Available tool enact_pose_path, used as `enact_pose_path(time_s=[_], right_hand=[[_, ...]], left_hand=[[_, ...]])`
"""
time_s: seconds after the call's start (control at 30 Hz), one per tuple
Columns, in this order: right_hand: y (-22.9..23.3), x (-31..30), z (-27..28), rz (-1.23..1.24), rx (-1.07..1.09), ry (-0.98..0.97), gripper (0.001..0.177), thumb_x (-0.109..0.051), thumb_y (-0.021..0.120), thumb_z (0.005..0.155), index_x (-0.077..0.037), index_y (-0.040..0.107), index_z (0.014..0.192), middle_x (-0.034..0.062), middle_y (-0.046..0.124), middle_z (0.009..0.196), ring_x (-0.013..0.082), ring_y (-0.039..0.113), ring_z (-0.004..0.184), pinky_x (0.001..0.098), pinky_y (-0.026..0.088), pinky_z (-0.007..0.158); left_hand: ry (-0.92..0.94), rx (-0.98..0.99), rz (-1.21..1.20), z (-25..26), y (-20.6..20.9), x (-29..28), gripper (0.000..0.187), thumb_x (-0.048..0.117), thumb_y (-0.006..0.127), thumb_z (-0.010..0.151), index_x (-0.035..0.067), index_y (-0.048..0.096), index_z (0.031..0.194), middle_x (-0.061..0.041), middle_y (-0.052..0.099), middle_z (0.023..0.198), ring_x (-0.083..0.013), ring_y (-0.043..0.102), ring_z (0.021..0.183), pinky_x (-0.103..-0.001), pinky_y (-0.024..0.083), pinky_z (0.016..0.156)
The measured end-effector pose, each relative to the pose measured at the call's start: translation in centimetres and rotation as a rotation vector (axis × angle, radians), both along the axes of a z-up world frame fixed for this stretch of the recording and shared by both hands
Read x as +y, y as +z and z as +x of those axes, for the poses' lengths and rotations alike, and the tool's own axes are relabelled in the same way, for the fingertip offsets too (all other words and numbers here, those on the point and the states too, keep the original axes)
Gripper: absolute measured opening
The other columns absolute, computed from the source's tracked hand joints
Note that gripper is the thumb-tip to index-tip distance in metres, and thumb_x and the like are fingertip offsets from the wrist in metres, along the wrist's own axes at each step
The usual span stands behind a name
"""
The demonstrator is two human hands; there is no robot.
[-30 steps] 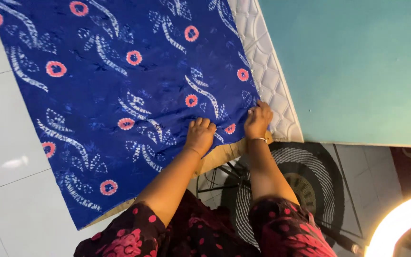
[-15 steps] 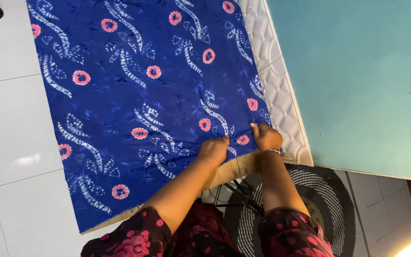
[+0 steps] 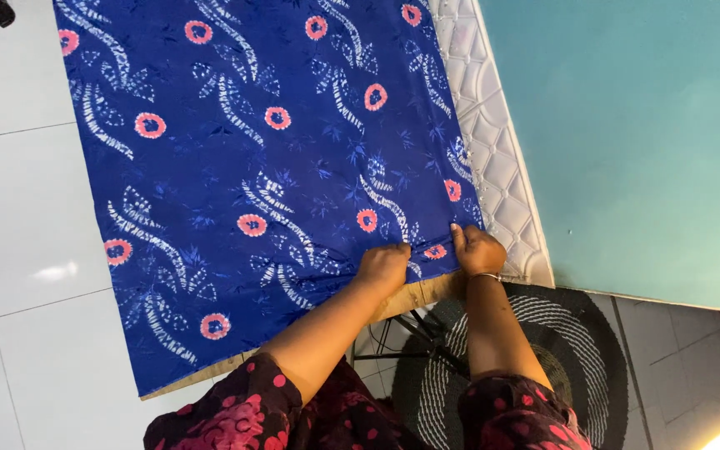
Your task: Cleaning a printer and scanner unit with a cloth.
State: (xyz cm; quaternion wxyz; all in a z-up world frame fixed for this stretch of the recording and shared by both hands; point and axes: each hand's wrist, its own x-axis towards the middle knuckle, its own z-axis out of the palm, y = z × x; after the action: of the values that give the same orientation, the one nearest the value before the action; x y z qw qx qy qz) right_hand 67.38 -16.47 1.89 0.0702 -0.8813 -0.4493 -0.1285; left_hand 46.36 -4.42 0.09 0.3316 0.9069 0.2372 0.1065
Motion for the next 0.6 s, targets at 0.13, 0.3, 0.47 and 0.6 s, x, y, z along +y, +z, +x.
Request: enact_pose_path(time_s=[0.13, 0.3, 0.47, 0.6], right_hand=[[-0.2, -0.8, -0.2, 0.023, -0.046, -0.006, 0.051, -0.052, 0.068, 0.098, -0.012, 0.062, 0.067, 0.0113, 0.066, 0.067, 0.0341, 0.065, 0.062, 0.0473, 0.050, 0.055], [0.4, -1.8, -0.9, 0.036, -0.056, 0.002, 0.049, -0.051, 0.069, 0.098, -0.013, 0.062, 0.067, 0.0107, 0.065, 0.065, 0.0342, 0.065, 0.062, 0.0474, 0.049, 0.053], [0.7, -2.4, -1.1, 0.037, -0.045, -0.005, 0.049, -0.051, 0.069, 0.097, -0.013, 0.063, 0.067, 0.0113, 0.065, 0.065, 0.0341, 0.064, 0.060, 0.0475, 0.049, 0.053], [0.5, -2.5, -0.9, -0.012, -0.061, -0.027, 0.052, -0.051, 0.069, 0.099, -0.012, 0.061, 0.066, 0.0115, 0.065, 0.065, 0.0344, 0.064, 0.062, 0.0481, 0.050, 0.055]], left_hand=[[0.000, -0.021, 0.009, 0.0, -0.6, -0.6, 0.017, 0.009, 0.058, 0.081, 0.005, 0.066, 0.095, -0.018, 0.074, 0.087, -0.0361, 0.074, 0.080, -0.049, 0.058, 0.070], [0.004, -0.041, 0.035, -0.2, -1.1, -2.0, 0.012, 0.010, 0.058, 0.085, 0.006, 0.066, 0.094, -0.017, 0.074, 0.085, -0.0352, 0.073, 0.078, -0.048, 0.058, 0.068], [0.019, -0.086, 0.119, -0.4, -1.0, -2.7, 0.013, 0.011, 0.058, 0.085, 0.005, 0.066, 0.094, -0.013, 0.073, 0.080, -0.0322, 0.073, 0.072, -0.046, 0.058, 0.064], [-0.016, -0.072, 0.117, -0.4, -0.8, -2.2, 0.016, 0.012, 0.057, 0.085, 0.005, 0.066, 0.097, -0.013, 0.073, 0.079, -0.0321, 0.073, 0.072, -0.046, 0.059, 0.063]])
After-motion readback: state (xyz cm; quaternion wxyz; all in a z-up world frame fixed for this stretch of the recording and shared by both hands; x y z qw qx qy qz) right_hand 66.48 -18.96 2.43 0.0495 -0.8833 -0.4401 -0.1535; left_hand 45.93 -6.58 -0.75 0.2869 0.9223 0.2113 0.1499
